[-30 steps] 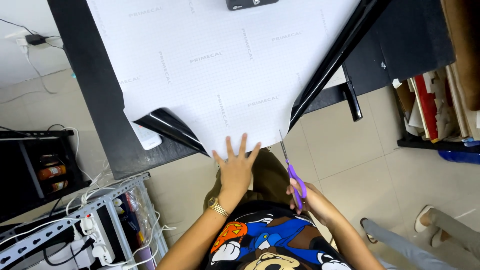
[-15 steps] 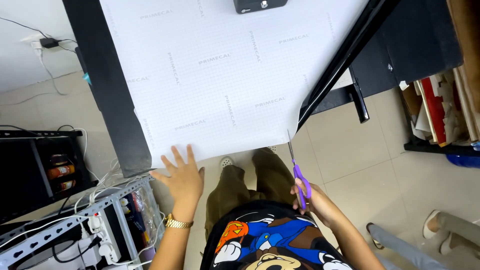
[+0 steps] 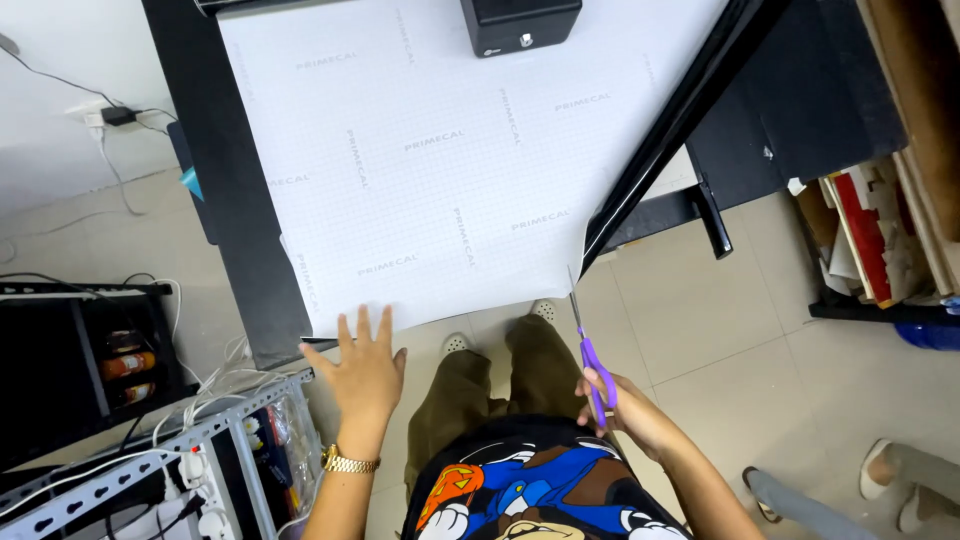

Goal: Unrolling a sheet of black vinyl and cutting it to size using scissors on a workbench

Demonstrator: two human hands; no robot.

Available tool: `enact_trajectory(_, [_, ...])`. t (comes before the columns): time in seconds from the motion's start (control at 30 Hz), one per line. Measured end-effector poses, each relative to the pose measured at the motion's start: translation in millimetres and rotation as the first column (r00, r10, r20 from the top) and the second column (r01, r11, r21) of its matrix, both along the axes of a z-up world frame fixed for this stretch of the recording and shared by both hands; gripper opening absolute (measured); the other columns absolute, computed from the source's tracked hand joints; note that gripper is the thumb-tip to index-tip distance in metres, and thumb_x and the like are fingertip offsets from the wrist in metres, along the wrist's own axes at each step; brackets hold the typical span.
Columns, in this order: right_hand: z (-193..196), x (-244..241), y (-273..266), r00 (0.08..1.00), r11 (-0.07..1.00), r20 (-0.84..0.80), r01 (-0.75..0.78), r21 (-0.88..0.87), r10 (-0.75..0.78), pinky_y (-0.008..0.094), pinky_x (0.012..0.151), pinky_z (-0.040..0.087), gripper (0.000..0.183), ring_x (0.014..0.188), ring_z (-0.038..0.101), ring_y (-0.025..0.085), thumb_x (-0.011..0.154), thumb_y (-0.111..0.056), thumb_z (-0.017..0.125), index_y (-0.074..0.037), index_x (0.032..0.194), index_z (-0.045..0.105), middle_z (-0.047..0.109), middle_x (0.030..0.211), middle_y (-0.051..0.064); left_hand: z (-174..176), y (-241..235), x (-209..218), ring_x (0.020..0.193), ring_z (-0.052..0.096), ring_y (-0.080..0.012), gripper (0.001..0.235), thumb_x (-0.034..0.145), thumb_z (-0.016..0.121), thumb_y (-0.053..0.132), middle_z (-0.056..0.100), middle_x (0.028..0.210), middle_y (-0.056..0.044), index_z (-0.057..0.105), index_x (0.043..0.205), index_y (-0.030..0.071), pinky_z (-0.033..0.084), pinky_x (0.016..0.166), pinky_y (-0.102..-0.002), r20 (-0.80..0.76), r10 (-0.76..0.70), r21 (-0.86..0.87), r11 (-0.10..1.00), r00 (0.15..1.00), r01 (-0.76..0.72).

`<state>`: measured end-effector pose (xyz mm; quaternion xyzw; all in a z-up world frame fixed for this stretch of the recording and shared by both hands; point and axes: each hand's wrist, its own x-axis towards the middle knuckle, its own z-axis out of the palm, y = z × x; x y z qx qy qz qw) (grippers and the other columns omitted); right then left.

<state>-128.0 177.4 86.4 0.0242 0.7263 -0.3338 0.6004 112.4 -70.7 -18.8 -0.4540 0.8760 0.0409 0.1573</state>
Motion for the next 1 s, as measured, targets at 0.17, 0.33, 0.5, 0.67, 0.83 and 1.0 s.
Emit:
enact_trajectory(0.17, [-2,-9,17,0.992,0.993,0.028,-0.12,-0.008,0.121,0.033,0.069,0.051,0.052,0.081,0.068,0.025,0.088,-0.054,0.053,-0.006,0.101,0.067,0.072,0.085,0.018,24,11,-48,0.153,0.024,-0.0323,0.067,0.097,0.05,0.048,0.026,0.167,-0.001,0.027,0.159,0.034,0.012,0.115,-0.078,-0.108,-0.175,0.189,0.963,0.979,0.193])
enact_trajectory(0.33, [12,-52,67,0.873,0.801,0.002,-0.447,-0.398,0.488,0.024,0.056,0.044,0.057,0.075,0.059,0.013,0.085,-0.064,0.057,-0.013,0.105,0.07,0.069,0.094,0.002,39,32,-113,0.152,0.024,-0.0293,0.064,0.098,0.055,0.033,0.028,0.166,-0.002,0.032,0.158,0.032,0.011,0.119,-0.071,-0.285,-0.338,0.288,0.862,0.897,0.417])
enact_trajectory(0.5, [18,-118,118,0.941,0.851,-0.157,-0.337,-0.402,0.299,0.04,0.085,0.059,0.082,0.098,0.069,0.023,0.082,-0.071,0.048,-0.017,0.144,0.054,0.074,0.113,0.011,57,52,-178,0.146,0.035,-0.0317,0.066,0.1,0.055,0.039,0.029,0.167,0.001,0.029,0.16,0.03,0.031,0.107,-0.072,-0.31,-0.396,0.315,0.815,0.864,0.486])
enact_trajectory(0.67, [-7,-220,191,0.992,0.821,-0.116,-0.109,-0.561,0.052,0.052,0.098,0.051,0.056,0.121,0.067,0.031,0.094,-0.054,0.054,-0.008,0.125,0.064,0.067,0.126,0.014,76,60,-248,0.127,0.052,-0.0408,0.063,0.1,0.059,0.031,0.05,0.15,-0.014,0.036,0.152,0.004,0.049,0.09,-0.06,-0.545,-0.149,0.492,0.74,0.825,0.459])
enact_trajectory(0.83, [-84,-363,315,0.956,0.925,-0.292,-0.101,-0.366,-0.011,0.05,0.081,0.053,0.033,0.103,0.073,0.027,0.088,-0.044,0.062,-0.012,0.08,0.064,0.069,0.103,0.011,70,71,-337,0.121,0.063,-0.0373,0.063,0.093,0.057,0.052,0.066,0.136,-0.013,0.055,0.14,0.01,0.049,0.098,-0.048,-0.557,0.191,0.586,0.78,0.808,0.22])
enact_trajectory(1.0, [-66,-468,364,0.942,0.887,-0.33,-0.102,-0.451,-0.06,0.047,0.08,0.054,0.046,0.104,0.07,0.029,0.086,-0.056,0.065,-0.01,0.08,0.061,0.069,0.105,0.015,131,95,-431,0.092,0.068,-0.0356,0.047,0.097,0.052,0.049,0.074,0.104,-0.011,0.055,0.13,0.015,0.052,0.074,-0.047,-0.461,0.208,0.578,0.808,0.863,0.114])
